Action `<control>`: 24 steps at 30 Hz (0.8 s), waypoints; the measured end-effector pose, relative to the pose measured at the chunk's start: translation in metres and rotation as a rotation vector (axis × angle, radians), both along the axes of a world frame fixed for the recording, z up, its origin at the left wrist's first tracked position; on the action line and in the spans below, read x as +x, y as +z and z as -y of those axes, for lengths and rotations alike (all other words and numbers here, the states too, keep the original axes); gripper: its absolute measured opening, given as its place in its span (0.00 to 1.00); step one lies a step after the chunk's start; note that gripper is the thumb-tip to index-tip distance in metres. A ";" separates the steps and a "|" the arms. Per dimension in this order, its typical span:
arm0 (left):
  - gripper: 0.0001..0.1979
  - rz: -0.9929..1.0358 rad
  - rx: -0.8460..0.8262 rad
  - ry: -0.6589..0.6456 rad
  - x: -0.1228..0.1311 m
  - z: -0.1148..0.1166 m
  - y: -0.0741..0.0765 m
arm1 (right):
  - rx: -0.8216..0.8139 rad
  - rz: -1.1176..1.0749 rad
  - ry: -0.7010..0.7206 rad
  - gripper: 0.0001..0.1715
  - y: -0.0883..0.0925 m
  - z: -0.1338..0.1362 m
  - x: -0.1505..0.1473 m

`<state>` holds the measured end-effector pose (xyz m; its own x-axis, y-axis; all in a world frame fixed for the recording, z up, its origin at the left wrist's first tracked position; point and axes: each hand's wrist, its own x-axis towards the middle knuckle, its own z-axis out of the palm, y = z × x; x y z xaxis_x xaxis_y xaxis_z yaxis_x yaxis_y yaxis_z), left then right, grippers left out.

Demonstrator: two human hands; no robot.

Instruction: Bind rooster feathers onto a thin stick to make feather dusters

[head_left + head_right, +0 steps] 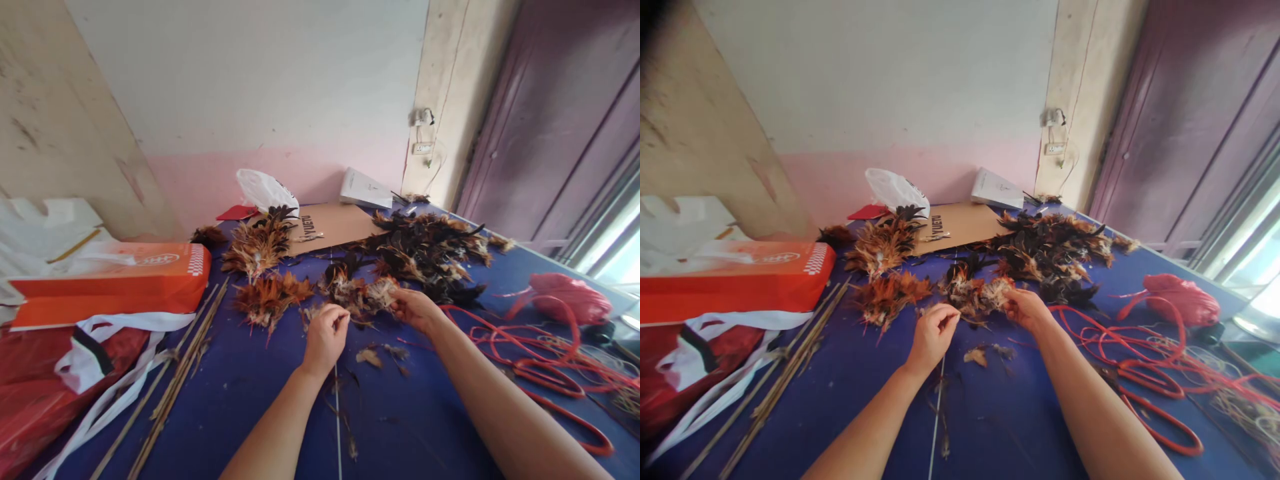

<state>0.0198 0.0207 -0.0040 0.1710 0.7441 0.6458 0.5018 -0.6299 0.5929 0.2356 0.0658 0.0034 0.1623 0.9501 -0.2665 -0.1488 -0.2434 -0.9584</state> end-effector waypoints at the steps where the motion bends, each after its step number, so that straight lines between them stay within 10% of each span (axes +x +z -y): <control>1: 0.07 0.004 -0.005 -0.004 0.003 -0.001 0.002 | -0.005 -0.023 0.002 0.03 -0.002 0.001 0.000; 13: 0.14 -0.299 -0.174 -0.059 0.063 -0.050 -0.006 | 0.044 0.015 0.030 0.01 -0.010 0.006 -0.002; 24: 0.07 -0.476 -0.168 0.117 0.051 -0.044 -0.005 | 0.141 0.226 -0.066 0.07 -0.011 0.003 -0.004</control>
